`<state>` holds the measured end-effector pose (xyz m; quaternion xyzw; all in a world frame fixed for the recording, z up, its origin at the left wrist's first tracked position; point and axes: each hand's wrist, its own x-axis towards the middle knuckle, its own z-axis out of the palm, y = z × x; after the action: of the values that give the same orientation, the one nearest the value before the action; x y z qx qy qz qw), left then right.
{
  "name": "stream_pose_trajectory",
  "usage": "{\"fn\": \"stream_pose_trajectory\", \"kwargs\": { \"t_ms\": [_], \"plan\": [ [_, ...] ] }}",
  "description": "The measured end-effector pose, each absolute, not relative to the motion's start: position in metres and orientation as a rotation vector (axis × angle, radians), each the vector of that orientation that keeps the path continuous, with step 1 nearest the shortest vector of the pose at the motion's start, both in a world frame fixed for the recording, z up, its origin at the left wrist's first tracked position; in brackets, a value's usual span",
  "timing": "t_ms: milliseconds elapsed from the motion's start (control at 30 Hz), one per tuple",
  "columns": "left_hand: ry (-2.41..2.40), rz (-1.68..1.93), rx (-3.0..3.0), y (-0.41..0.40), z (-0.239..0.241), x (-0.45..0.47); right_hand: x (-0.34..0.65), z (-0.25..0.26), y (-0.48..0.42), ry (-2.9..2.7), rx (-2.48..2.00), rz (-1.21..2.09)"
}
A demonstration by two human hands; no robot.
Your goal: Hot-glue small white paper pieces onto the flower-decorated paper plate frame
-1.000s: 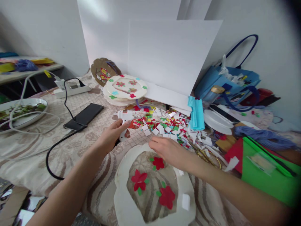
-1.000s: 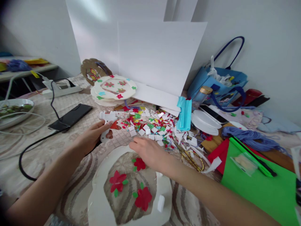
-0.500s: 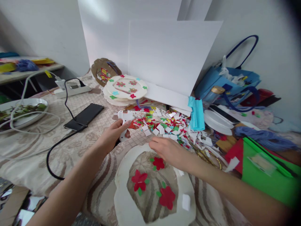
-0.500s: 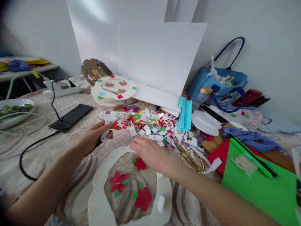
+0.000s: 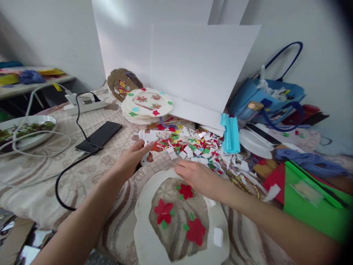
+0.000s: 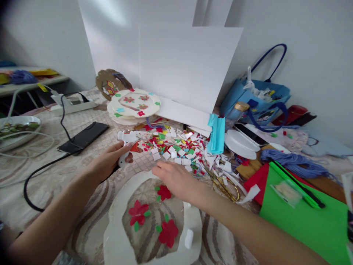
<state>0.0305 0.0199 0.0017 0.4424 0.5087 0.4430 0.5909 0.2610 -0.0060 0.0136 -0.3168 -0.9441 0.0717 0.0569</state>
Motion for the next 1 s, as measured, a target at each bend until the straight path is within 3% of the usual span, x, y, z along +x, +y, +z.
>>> {"fn": "stream_pose_trajectory", "kwargs": {
  "t_ms": [1000],
  "plan": [
    [1.177,1.038,1.029,0.0189,0.0040,0.0318,0.2615,0.0113,-0.0055,-2.855,-0.966,0.203]
  ]
}}
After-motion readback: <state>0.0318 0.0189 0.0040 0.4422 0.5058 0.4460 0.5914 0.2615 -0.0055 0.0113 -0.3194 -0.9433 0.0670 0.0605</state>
